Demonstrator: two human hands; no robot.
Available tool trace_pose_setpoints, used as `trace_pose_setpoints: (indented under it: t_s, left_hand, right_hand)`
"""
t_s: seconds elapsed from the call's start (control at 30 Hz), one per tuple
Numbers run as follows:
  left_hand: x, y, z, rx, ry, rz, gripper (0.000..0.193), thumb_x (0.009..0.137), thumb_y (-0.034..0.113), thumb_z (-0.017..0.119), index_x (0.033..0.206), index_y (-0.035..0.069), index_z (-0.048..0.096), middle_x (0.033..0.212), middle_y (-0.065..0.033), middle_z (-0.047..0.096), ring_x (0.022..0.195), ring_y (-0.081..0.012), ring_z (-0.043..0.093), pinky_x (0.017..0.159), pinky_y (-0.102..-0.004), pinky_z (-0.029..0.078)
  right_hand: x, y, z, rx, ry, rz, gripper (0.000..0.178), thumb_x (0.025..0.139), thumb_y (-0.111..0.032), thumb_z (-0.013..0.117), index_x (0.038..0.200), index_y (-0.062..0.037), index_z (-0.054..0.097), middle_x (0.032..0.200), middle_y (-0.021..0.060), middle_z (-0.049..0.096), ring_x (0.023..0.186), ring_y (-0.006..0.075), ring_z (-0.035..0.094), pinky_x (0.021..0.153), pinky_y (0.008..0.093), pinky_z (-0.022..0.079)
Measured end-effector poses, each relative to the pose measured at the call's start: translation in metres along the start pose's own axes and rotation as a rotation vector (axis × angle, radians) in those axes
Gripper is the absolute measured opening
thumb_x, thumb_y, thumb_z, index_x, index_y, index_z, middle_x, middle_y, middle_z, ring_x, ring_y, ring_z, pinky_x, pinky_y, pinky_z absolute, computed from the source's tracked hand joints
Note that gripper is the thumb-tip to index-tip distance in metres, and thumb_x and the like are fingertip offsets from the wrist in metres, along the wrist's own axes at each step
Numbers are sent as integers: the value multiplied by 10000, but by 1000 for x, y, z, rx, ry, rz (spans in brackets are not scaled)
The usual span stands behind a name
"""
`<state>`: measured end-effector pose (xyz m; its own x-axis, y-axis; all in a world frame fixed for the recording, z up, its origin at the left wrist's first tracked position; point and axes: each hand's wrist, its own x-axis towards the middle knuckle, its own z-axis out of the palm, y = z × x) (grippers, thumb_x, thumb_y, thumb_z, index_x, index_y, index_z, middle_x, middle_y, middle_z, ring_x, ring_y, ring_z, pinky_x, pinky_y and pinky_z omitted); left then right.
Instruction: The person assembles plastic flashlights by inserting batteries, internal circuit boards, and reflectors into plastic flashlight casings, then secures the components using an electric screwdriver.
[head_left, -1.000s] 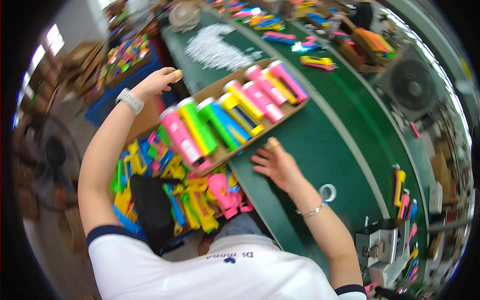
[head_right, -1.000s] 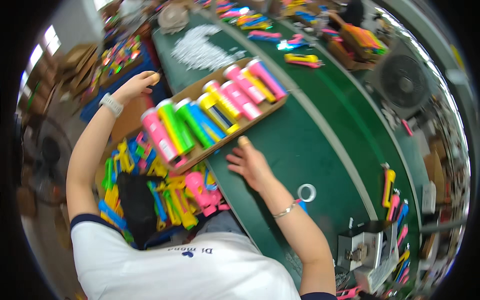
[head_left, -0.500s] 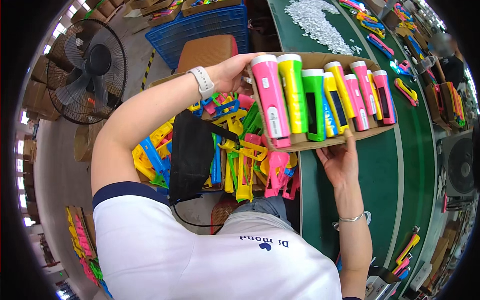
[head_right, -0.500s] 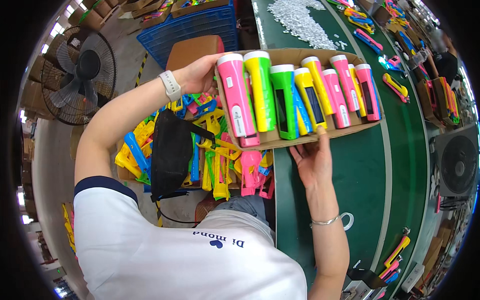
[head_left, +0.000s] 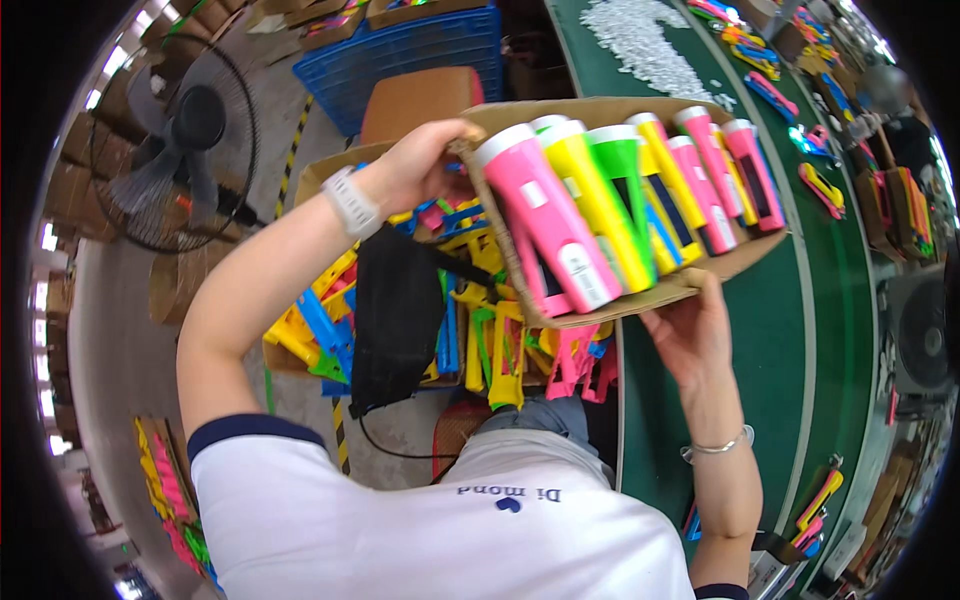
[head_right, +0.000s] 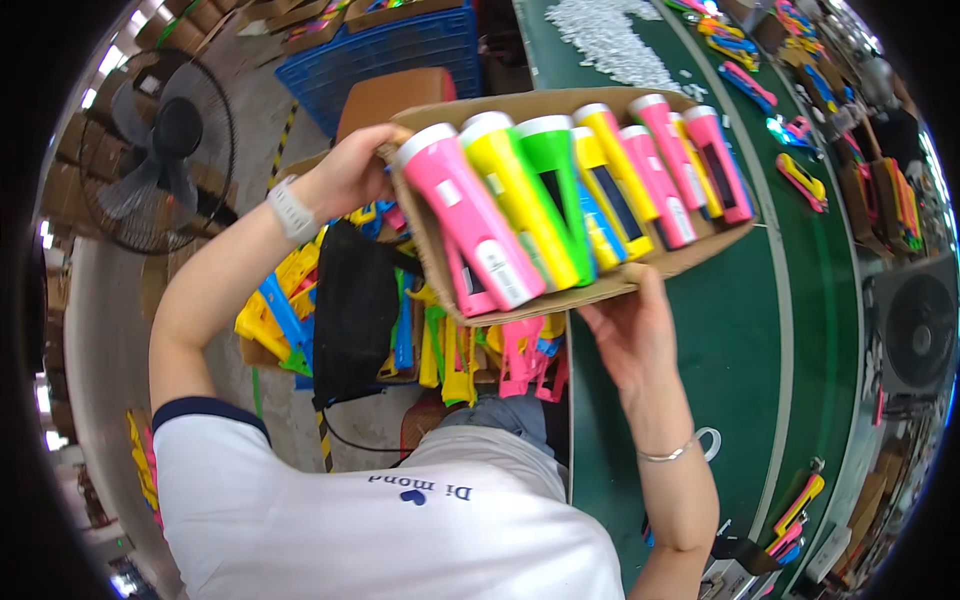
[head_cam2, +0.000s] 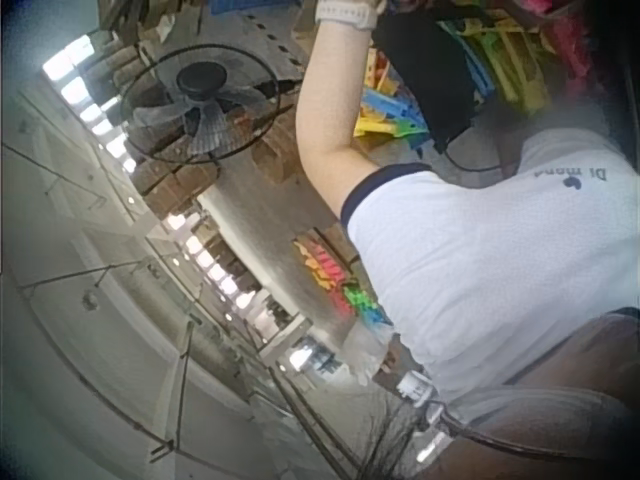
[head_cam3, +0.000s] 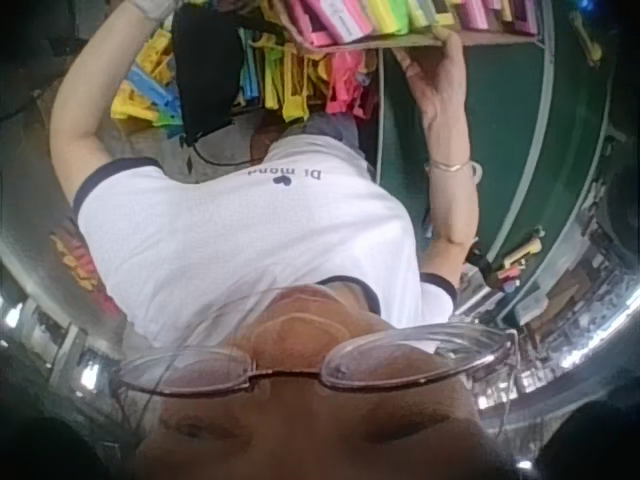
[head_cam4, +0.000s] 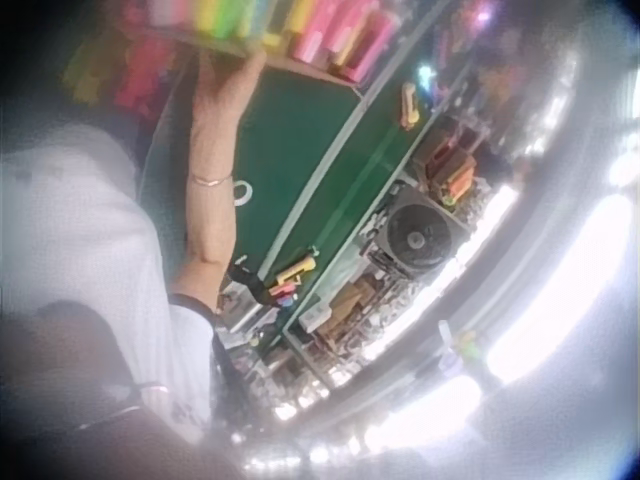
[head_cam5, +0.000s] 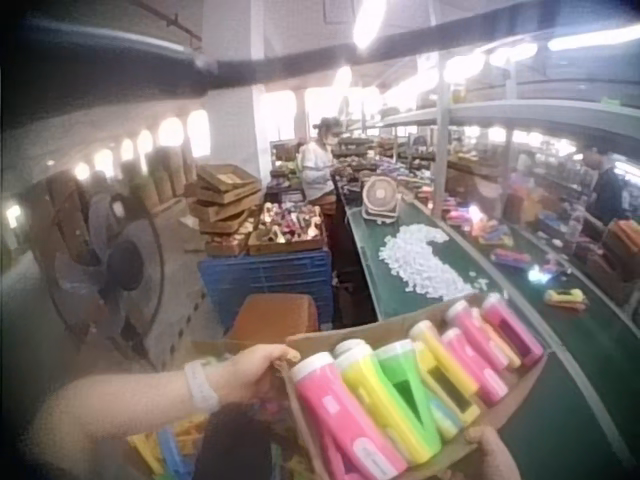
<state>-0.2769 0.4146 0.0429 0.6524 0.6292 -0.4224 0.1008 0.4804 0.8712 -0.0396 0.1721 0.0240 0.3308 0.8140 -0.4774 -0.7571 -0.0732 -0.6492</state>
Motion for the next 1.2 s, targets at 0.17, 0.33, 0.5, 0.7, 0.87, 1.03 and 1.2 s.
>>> trace_pose_setpoints:
  t_s: [0.17, 0.33, 0.5, 0.7, 0.87, 1.03, 1.2]
  left_hand:
    - [-12, -26, -4, -306, 56, 130, 449, 901, 508, 446, 1215, 201, 540, 1226, -22, 550, 1095, -215, 510, 923, -410, 398]
    - [-33, -21, 1, -380, 76, 289, 552, 912, 562, 426, 1252, 137, 514, 1248, -55, 544, 1168, -191, 493, 1009, -396, 372]
    - [-38, -32, -43, -567, 9, 335, 508, 942, 474, 423, 1252, 81, 507, 1225, -78, 573, 1140, -224, 533, 1016, -389, 390]
    - [-55, -17, -47, -401, -46, 375, 570, 946, 510, 381, 1315, 80, 446, 1284, -96, 527, 1154, -242, 524, 1002, -415, 412]
    - [-38, 23, 75, -627, 154, 426, 525, 986, 421, 355, 1382, 76, 359, 1390, -72, 432, 1246, -231, 436, 1076, -400, 312]
    - [59, 5, 151, -341, -489, 275, 541, 975, 439, 370, 1424, 144, 301, 1391, -106, 408, 1211, -247, 452, 1046, -392, 308]
    - [87, -38, 266, 189, -605, 219, 511, 939, 350, 463, 1392, 148, 339, 1304, -76, 451, 1152, -213, 489, 914, -349, 384]
  right_hand:
    - [3, 18, 15, -76, -14, 36, 297, 877, -253, 551, 1106, -64, 536, 1037, 59, 598, 967, 190, 578, 862, 363, 466]
    - [4, 30, 44, -71, -53, 26, 317, 872, -244, 561, 1116, -42, 539, 1043, 69, 601, 994, 185, 565, 904, 376, 442]
    - [8, 42, 78, -177, -103, -25, 378, 827, -208, 579, 1125, 23, 547, 1070, 89, 614, 954, 181, 602, 856, 361, 494]
    - [28, 46, 81, -129, -116, -16, 374, 833, -248, 569, 1130, -21, 576, 1046, 53, 634, 930, 177, 605, 807, 339, 505]
    - [0, -10, 28, 90, -121, -139, 352, 822, -265, 560, 1095, -43, 587, 1056, 73, 641, 967, 196, 603, 835, 369, 480]
    - [-45, -87, -67, 138, 190, -475, 394, 792, -311, 572, 1103, -68, 593, 990, 72, 648, 885, 215, 631, 810, 389, 488]
    - [-95, -176, -193, 209, 490, -771, 419, 755, -215, 567, 1146, -68, 540, 1094, 99, 606, 1018, 240, 580, 911, 445, 461]
